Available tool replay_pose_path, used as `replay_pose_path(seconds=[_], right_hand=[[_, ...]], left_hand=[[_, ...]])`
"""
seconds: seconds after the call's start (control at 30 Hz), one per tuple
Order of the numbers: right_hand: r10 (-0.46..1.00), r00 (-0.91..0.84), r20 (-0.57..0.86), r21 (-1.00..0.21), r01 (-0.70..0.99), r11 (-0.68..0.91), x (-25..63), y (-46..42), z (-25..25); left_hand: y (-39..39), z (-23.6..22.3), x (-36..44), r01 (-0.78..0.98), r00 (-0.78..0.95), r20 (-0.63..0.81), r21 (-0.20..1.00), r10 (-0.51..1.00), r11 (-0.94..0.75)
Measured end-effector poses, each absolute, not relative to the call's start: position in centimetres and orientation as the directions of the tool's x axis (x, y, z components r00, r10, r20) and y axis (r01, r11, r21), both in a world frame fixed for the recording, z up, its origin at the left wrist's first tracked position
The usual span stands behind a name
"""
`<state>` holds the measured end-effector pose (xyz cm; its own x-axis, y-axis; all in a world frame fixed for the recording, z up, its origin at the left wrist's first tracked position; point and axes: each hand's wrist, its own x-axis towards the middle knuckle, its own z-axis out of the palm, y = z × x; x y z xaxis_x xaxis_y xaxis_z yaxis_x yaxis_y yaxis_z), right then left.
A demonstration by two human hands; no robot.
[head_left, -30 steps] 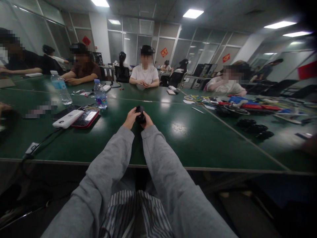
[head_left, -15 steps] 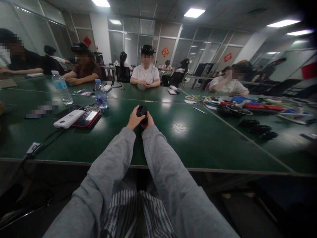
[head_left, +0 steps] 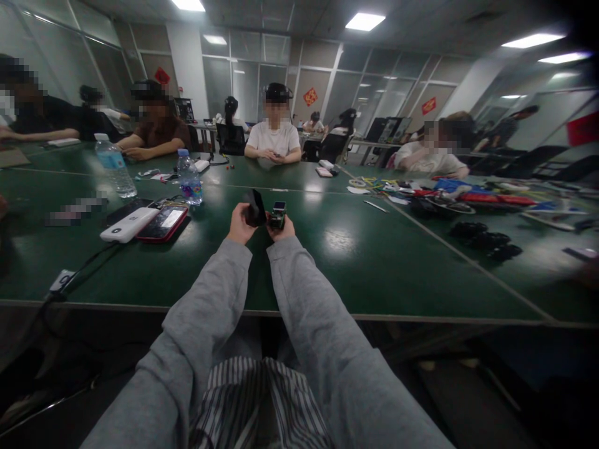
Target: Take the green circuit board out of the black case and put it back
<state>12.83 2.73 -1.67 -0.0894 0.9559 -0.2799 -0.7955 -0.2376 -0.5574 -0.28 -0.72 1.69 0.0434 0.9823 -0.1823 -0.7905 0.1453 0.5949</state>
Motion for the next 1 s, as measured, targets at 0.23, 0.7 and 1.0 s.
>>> replay_pose_path(seconds=[0.23, 0.7, 1.0], right_hand=[[0.957, -0.138, -0.254, -0.519, -0.816, -0.255, 12.8, 2.5, -1.5], [0.949, -0.174, -0.263, -0.447, -0.850, -0.279, 13.2, 2.5, -1.6], [0.946, -0.181, -0.270, -0.436, -0.853, -0.288, 13.1, 2.4, -1.5]], left_hand=[[-1.3, 1.1, 0.4, -0.871, 0.075, -0.221, 0.460, 0.972, 0.172], [0.4, -0.9, 0.1, -0.869, 0.136, -0.271, 0.429, 0.953, 0.246], [0.5, -1.1, -0.1, -0.875, 0.126, -0.264, 0.424, 0.956, 0.233]])
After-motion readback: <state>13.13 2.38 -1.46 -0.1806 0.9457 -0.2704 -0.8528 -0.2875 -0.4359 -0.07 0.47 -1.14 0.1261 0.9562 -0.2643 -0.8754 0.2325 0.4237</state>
